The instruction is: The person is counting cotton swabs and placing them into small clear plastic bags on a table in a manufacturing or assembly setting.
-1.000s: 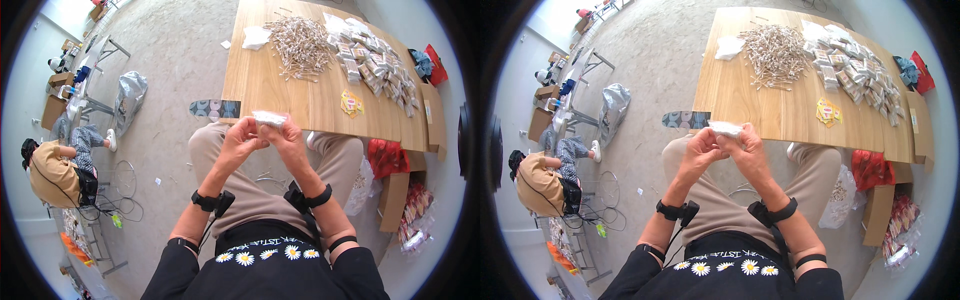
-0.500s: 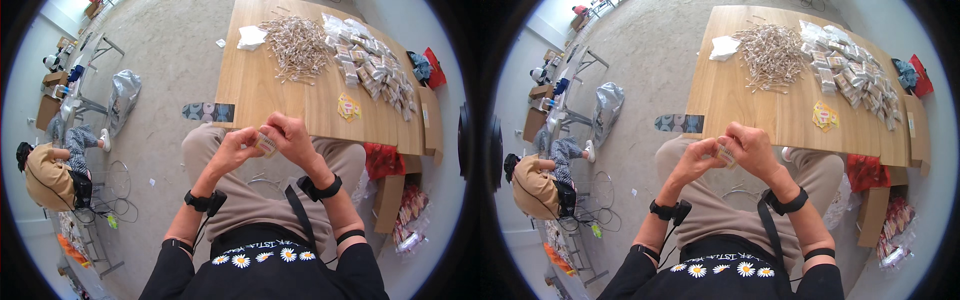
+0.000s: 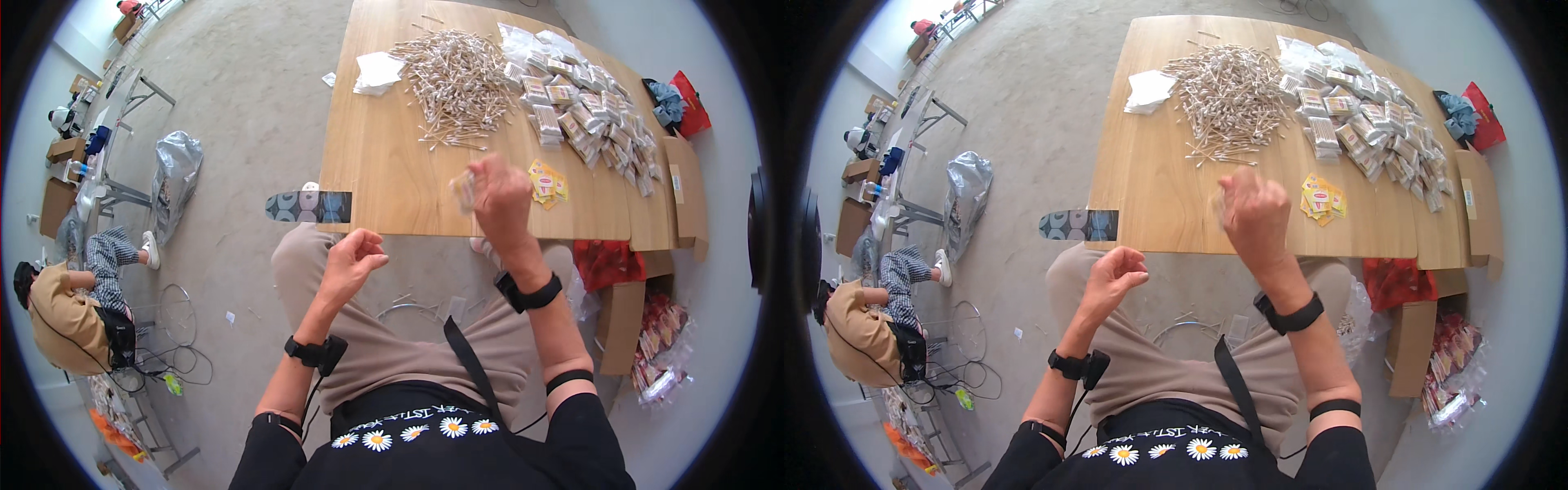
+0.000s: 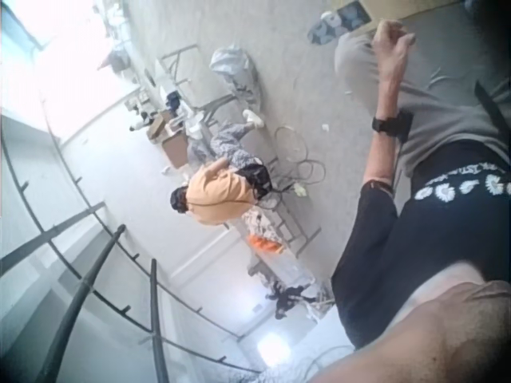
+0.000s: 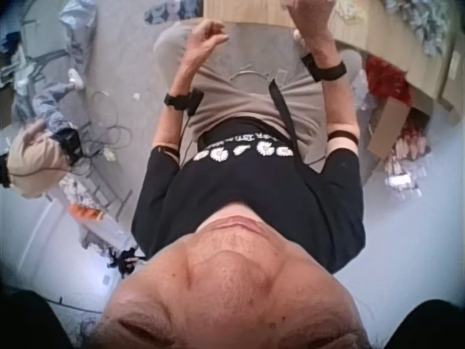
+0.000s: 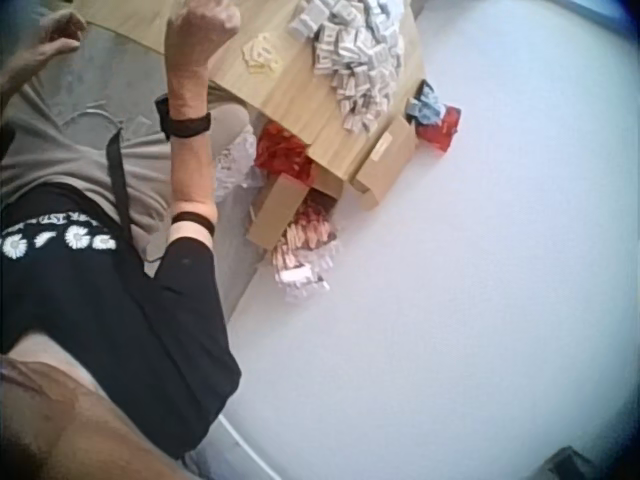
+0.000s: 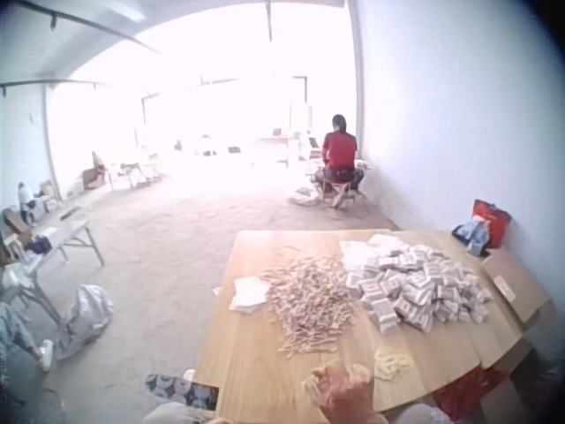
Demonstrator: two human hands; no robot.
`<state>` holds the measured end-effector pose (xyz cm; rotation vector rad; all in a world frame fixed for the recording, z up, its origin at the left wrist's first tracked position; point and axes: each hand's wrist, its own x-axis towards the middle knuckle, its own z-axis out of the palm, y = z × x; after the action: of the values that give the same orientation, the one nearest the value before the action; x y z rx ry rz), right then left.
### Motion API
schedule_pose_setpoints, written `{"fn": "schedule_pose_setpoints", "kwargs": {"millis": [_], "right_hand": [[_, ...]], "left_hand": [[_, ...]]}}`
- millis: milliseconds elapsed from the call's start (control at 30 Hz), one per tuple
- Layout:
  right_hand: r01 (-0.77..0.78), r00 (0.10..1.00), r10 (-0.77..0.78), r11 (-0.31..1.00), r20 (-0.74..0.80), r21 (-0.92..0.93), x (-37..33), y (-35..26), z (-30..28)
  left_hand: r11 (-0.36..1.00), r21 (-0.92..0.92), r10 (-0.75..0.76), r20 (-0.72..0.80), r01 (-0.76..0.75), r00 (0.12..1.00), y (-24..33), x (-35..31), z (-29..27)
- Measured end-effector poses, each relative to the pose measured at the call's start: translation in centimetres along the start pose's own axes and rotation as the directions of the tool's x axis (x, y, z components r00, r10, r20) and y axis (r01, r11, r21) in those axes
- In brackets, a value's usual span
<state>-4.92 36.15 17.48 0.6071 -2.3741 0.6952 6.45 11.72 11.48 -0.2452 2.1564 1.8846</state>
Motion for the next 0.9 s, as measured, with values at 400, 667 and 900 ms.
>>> {"fn": "schedule_pose_setpoints", "kwargs": {"millis": [400, 667, 900], "right_hand": [[0.117, 0.993, -0.116, 0.991, 0.022, -0.069, 1.8, 2.7, 5.1], [0.036, 0.994, -0.025, 0.993, 0.106, -0.108, 0.3, 3.2, 5.3], [-0.139, 0.960, 0.159, 0.985, 0.229, -0.100, -1.3, 2.5, 4.6]], "left_hand": [[0.999, 0.040, 0.022, 0.100, -0.026, 0.995, 0.2, -0.2, 1.4], [0.997, -0.081, 0.027, 0.138, -0.016, 0.990, -0.2, 0.0, 2.3], [0.976, -0.218, 0.009, 0.086, 0.010, 0.996, 1.8, 1.3, 3.5]]}}
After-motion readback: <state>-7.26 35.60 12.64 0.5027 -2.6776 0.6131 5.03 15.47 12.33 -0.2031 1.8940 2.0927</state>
